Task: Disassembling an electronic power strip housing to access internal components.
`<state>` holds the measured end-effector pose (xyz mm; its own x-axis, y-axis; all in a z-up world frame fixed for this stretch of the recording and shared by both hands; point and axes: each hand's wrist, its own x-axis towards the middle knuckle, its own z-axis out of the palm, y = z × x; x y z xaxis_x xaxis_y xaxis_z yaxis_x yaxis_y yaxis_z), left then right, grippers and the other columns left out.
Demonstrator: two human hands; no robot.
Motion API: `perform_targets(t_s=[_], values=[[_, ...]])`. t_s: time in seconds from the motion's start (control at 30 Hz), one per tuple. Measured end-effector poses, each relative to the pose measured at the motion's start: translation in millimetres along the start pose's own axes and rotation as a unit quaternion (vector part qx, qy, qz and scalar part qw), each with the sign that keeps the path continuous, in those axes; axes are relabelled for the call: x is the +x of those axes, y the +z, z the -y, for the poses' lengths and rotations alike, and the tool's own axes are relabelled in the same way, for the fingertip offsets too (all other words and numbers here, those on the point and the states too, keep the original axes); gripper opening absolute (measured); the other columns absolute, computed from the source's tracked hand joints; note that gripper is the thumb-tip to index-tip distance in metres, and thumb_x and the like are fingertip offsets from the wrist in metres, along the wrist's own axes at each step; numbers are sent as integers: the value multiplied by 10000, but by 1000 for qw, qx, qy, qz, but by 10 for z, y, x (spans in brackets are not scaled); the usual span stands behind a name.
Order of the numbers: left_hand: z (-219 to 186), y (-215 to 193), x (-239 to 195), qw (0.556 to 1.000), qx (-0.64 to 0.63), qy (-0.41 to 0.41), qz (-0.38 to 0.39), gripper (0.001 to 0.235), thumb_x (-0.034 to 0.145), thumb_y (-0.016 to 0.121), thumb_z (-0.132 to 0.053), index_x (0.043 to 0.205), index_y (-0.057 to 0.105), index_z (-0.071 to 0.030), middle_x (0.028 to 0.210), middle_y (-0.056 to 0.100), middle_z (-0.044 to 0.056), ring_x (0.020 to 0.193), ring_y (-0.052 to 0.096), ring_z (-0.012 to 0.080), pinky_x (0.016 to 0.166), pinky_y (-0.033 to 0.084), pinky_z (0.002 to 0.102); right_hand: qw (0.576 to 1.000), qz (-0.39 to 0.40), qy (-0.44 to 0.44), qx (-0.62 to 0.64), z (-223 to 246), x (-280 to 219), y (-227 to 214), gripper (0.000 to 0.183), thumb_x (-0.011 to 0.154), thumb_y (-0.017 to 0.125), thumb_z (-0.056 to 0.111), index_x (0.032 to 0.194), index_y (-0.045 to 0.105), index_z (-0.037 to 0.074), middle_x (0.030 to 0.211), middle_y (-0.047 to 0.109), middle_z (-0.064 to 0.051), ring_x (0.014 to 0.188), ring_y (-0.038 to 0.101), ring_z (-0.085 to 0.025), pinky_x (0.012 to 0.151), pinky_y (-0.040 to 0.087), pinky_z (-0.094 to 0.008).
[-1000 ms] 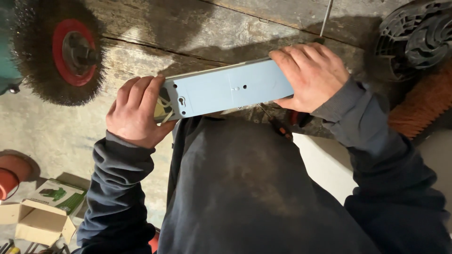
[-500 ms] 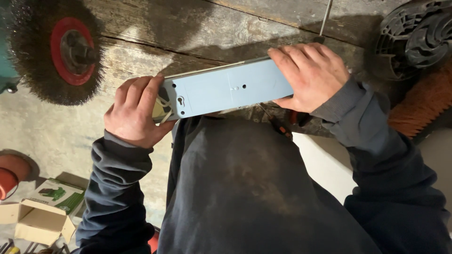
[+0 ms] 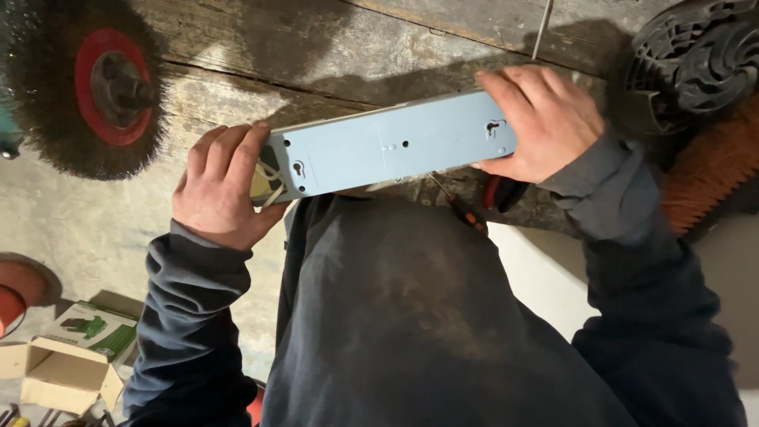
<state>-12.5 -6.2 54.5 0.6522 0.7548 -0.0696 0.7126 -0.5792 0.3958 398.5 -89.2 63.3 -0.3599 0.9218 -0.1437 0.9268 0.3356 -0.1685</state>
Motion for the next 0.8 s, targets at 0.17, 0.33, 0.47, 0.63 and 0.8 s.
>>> perform_targets(t_s=[0.17,0.33,0.47,0.63,0.8], values=[[-24,-49,13,1000,7,-6,16,897,674,912,-302,1470,557,-90,1375,591,102,1300,552,343,1035,519,437,999,-5,36,33,-22,-41,18,973,708,925,506,1458,551,12,1335,572,-186,1227,581,-361,995,532,-470],[3,-32,15,1000,8,11,11,874,696,910,-307,1469,567,-86,1362,616,88,1276,575,326,988,545,421,998,-12,35,57,-57,-80,15,956,726,931,489,1458,541,13,1344,562,-184,1241,590,-369,996,545,-466],[20,-32,12,1000,9,20,3,873,697,911,-319,1461,567,-77,1379,615,96,1288,572,325,998,553,417,994,23,64,81,-149,-151,37,974,725,920,479,1477,521,6,1367,543,-223,1143,637,-388,938,564,-462],[13,-45,17,1000,5,19,15,882,690,902,-305,1469,568,-61,1384,620,109,1300,570,337,1040,525,421,992,22,73,98,-194,-217,28,957,745,915,461,1482,511,3,1359,557,-221,1139,656,-398,938,569,-461],[-10,-79,76,998,-2,59,-21,841,699,904,-291,1427,566,-38,1352,603,127,1290,560,340,1141,432,518,994,-34,40,99,-241,-261,-26,904,718,938,419,1423,539,18,1343,596,-189,1193,645,-384,978,560,-469]])
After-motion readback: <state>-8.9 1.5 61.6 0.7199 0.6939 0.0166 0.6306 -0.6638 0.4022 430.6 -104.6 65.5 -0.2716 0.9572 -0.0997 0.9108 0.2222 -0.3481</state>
